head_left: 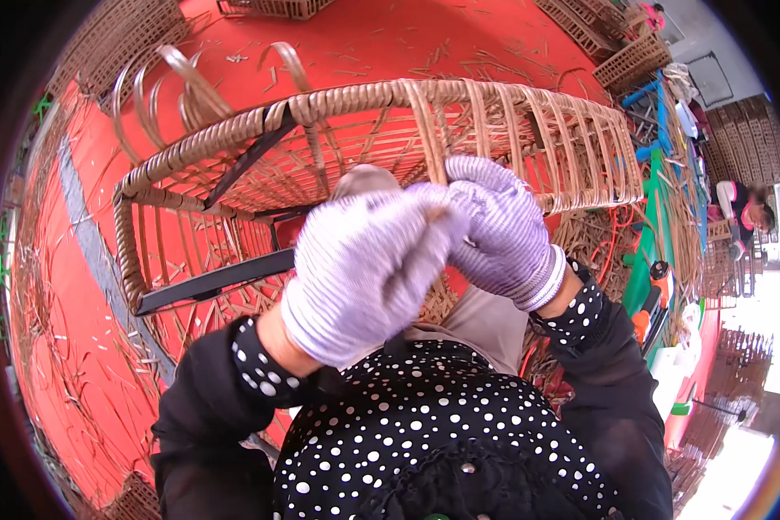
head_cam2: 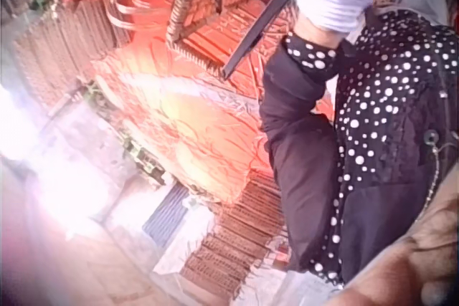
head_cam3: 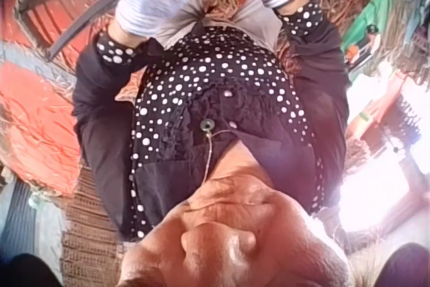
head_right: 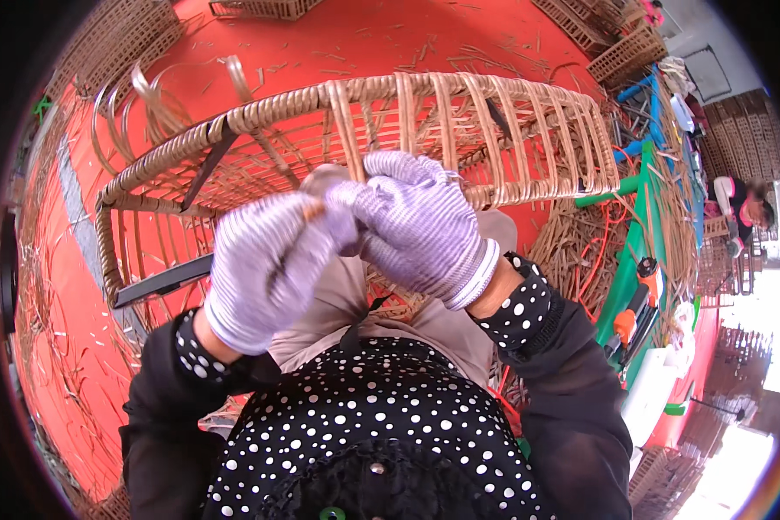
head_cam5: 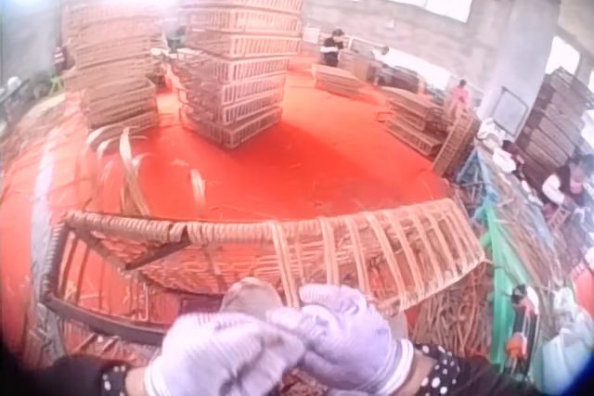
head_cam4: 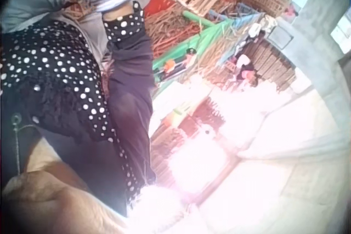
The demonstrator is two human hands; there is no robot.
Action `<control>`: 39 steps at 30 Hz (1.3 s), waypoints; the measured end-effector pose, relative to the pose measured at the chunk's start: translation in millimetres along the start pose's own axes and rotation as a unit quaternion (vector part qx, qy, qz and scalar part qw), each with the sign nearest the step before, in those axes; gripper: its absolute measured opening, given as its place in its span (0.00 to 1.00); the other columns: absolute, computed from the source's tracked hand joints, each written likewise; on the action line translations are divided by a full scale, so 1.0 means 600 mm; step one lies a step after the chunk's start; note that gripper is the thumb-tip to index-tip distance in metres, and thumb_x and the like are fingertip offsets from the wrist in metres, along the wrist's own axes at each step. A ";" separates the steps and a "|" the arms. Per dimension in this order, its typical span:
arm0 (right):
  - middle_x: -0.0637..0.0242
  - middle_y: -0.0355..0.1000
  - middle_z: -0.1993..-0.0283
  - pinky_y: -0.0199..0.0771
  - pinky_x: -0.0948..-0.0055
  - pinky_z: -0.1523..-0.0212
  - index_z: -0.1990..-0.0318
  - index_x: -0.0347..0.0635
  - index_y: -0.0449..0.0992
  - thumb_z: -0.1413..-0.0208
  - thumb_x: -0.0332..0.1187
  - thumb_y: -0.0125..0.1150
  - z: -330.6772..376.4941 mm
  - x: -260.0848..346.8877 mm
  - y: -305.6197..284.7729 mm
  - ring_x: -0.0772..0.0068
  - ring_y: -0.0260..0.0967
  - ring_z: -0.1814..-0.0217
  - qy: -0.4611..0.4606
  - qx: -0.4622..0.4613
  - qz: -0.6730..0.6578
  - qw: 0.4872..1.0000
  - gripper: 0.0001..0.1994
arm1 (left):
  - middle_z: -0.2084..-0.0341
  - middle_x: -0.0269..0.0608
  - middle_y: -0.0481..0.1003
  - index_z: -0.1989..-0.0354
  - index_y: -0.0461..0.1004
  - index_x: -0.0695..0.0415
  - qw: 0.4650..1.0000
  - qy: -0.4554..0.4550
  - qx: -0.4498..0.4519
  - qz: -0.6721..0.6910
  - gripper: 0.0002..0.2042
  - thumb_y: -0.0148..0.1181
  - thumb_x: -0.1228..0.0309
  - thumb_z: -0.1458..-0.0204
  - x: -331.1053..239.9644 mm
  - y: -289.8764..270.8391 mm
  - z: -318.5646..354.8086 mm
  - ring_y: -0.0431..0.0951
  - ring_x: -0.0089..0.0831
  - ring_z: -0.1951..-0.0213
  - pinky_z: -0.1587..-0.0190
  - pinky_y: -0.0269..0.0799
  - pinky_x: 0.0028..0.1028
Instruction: The person weaves rattan strips around a metal frame, securing them with a pneumatic nailer and trimming excess material with shears. They use a wooden stick to tighten the weave and tuck loose ends by hand while rotating the frame to reach different sections.
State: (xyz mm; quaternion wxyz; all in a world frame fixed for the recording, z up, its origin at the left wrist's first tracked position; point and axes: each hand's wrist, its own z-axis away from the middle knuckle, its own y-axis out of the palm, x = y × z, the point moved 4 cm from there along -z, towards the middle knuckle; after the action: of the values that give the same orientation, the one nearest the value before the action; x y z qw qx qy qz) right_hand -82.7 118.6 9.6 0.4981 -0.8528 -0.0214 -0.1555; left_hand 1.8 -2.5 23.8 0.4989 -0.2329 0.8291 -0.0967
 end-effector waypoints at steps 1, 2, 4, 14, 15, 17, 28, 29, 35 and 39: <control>0.66 0.69 0.72 0.69 0.61 0.59 0.60 0.49 0.75 0.58 0.38 0.63 -0.002 0.002 -0.002 0.57 0.68 0.59 -0.020 -0.017 0.002 1.000 0.15 | 0.79 0.43 0.73 0.69 0.74 0.57 1.000 0.018 0.005 -0.016 0.03 0.58 0.72 0.51 -0.003 0.003 0.015 0.75 0.41 0.74 0.70 0.70 0.34; 0.65 0.69 0.73 0.68 0.61 0.60 0.60 0.48 0.75 0.57 0.35 0.61 -0.004 0.002 0.000 0.57 0.68 0.60 -0.021 0.008 0.023 0.999 0.14 | 0.75 0.42 0.75 0.68 0.74 0.56 0.999 0.032 0.007 -0.037 0.04 0.59 0.72 0.52 -0.003 0.007 0.028 0.77 0.40 0.71 0.66 0.71 0.34; 0.66 0.69 0.73 0.69 0.61 0.61 0.59 0.48 0.75 0.57 0.34 0.61 -0.013 0.001 0.003 0.58 0.68 0.60 -0.021 0.042 0.018 0.999 0.14 | 0.69 0.45 0.76 0.69 0.74 0.61 0.993 0.102 -0.004 -0.066 0.04 0.56 0.74 0.49 0.002 0.014 0.048 0.78 0.42 0.62 0.58 0.73 0.33; 0.63 0.72 0.70 0.67 0.63 0.61 0.57 0.45 0.75 0.56 0.42 0.64 -0.059 -0.021 -0.003 0.57 0.66 0.65 -0.007 0.096 -0.024 0.995 0.18 | 0.64 0.37 0.77 0.68 0.75 0.54 0.996 0.056 -0.075 -0.006 0.06 0.62 0.71 0.55 0.086 0.052 0.089 0.76 0.36 0.65 0.62 0.69 0.32; 0.63 0.72 0.70 0.67 0.63 0.61 0.58 0.46 0.75 0.56 0.44 0.64 -0.062 -0.018 -0.002 0.57 0.66 0.65 -0.013 0.091 -0.012 0.996 0.18 | 0.65 0.38 0.76 0.68 0.75 0.55 0.994 0.064 -0.084 0.034 0.05 0.60 0.72 0.54 0.093 0.058 0.089 0.76 0.37 0.65 0.63 0.68 0.33; 0.63 0.73 0.68 0.68 0.63 0.62 0.61 0.47 0.77 0.58 0.50 0.64 -0.070 -0.010 0.005 0.58 0.66 0.66 -0.025 0.097 0.028 0.995 0.21 | 0.60 0.43 0.76 0.68 0.74 0.56 0.984 0.098 -0.137 0.057 0.06 0.61 0.71 0.54 0.101 0.064 0.091 0.75 0.38 0.66 0.64 0.68 0.34; 0.63 0.68 0.72 0.66 0.68 0.67 0.67 0.40 0.71 0.59 0.35 0.72 -0.112 -0.033 0.039 0.62 0.66 0.70 0.016 0.082 0.091 0.992 0.15 | 0.74 0.44 0.72 0.69 0.73 0.55 0.985 0.004 -0.160 0.071 0.04 0.57 0.69 0.50 0.206 0.104 0.109 0.73 0.44 0.68 0.66 0.68 0.38; 0.63 0.67 0.73 0.66 0.69 0.68 0.68 0.40 0.71 0.57 0.34 0.71 -0.112 -0.037 0.040 0.63 0.65 0.71 0.027 0.091 0.083 0.992 0.14 | 0.74 0.44 0.73 0.68 0.73 0.55 0.983 -0.022 -0.155 0.100 0.04 0.56 0.69 0.49 0.208 0.105 0.108 0.73 0.44 0.68 0.66 0.68 0.38; 0.61 0.66 0.72 0.66 0.68 0.68 0.68 0.39 0.69 0.54 0.33 0.68 -0.096 -0.033 0.037 0.62 0.66 0.70 0.017 0.082 0.096 0.992 0.13 | 0.70 0.46 0.73 0.64 0.72 0.61 0.930 -0.111 -0.163 0.310 0.08 0.51 0.69 0.43 0.193 0.117 0.092 0.74 0.43 0.66 0.63 0.70 0.33; 0.60 0.66 0.71 0.66 0.66 0.67 0.68 0.40 0.70 0.56 0.36 0.69 -0.089 -0.024 0.043 0.60 0.66 0.70 0.019 0.054 0.107 0.993 0.14 | 0.72 0.46 0.73 0.66 0.73 0.61 0.923 -0.084 -0.176 0.331 0.08 0.52 0.69 0.45 0.173 0.108 0.103 0.74 0.45 0.68 0.65 0.70 0.34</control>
State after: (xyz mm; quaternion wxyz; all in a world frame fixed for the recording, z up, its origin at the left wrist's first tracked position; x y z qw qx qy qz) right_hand -104.7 61.4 8.0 0.5575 -0.8190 0.0707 -0.1158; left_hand -3.7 8.2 -112.9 0.5213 -0.0364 0.8177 0.2415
